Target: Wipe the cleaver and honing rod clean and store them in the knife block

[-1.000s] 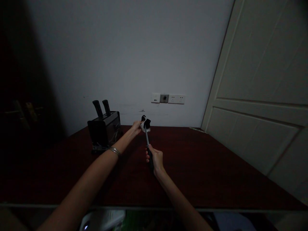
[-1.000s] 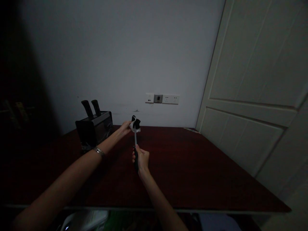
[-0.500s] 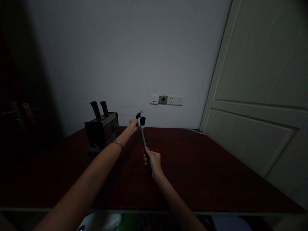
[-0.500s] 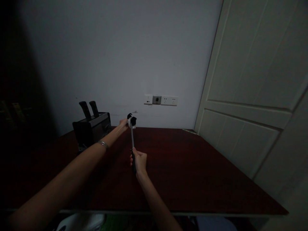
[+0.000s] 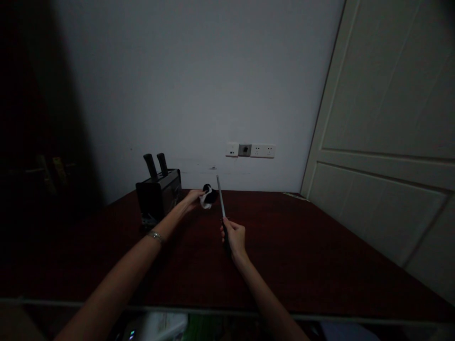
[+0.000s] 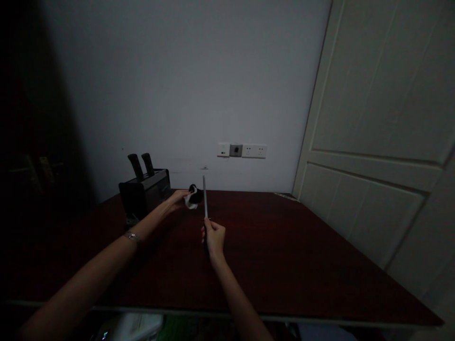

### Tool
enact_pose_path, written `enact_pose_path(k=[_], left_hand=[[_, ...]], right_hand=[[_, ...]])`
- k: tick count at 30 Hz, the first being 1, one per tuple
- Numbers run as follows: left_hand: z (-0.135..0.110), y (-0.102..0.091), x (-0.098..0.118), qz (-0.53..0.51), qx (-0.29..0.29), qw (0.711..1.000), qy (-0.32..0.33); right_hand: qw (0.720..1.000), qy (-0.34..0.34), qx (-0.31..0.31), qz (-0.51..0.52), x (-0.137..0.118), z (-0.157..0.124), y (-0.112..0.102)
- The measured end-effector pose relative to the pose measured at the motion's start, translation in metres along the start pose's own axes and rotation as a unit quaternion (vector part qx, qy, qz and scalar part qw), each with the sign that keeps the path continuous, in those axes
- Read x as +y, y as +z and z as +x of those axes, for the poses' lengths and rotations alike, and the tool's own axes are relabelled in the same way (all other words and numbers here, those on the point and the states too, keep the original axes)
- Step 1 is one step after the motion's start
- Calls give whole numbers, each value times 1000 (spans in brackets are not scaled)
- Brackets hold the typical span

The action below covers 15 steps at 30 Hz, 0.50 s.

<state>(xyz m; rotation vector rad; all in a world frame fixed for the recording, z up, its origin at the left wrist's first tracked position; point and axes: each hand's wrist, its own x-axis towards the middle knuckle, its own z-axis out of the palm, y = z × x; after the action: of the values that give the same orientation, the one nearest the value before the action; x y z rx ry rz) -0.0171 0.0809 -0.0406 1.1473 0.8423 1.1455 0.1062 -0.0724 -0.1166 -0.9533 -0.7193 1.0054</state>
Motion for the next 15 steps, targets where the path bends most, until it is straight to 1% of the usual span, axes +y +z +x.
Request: enact_pose_path(k=[2, 4, 7, 9, 10, 12, 15], left_hand=[[-19, 5, -15, 19, -57, 997, -40], [-37, 10, -28, 29, -123, 990, -66], [-56, 15, -43, 19, -252, 963, -88], [-64, 16, -50, -6, -316, 944, -97], [-66, 17, -53, -22, -334, 937, -100], [-68, 19, -57, -47, -337, 935, -97], [-67, 25, -58, -47, -291, 951, -88]], right_hand=[[1000, -8, -2, -8, 0, 0, 0], [1000, -16, -5, -10, 1, 1, -1], [1000, -28, -7, -6, 1, 1, -1], [999, -35, -5, -6, 2, 1, -1], [999, -38, -4, -6, 2, 1, 0], [999, -39, -1, -11, 2, 2, 0], [999, -41, -4, -27, 3, 2, -1]])
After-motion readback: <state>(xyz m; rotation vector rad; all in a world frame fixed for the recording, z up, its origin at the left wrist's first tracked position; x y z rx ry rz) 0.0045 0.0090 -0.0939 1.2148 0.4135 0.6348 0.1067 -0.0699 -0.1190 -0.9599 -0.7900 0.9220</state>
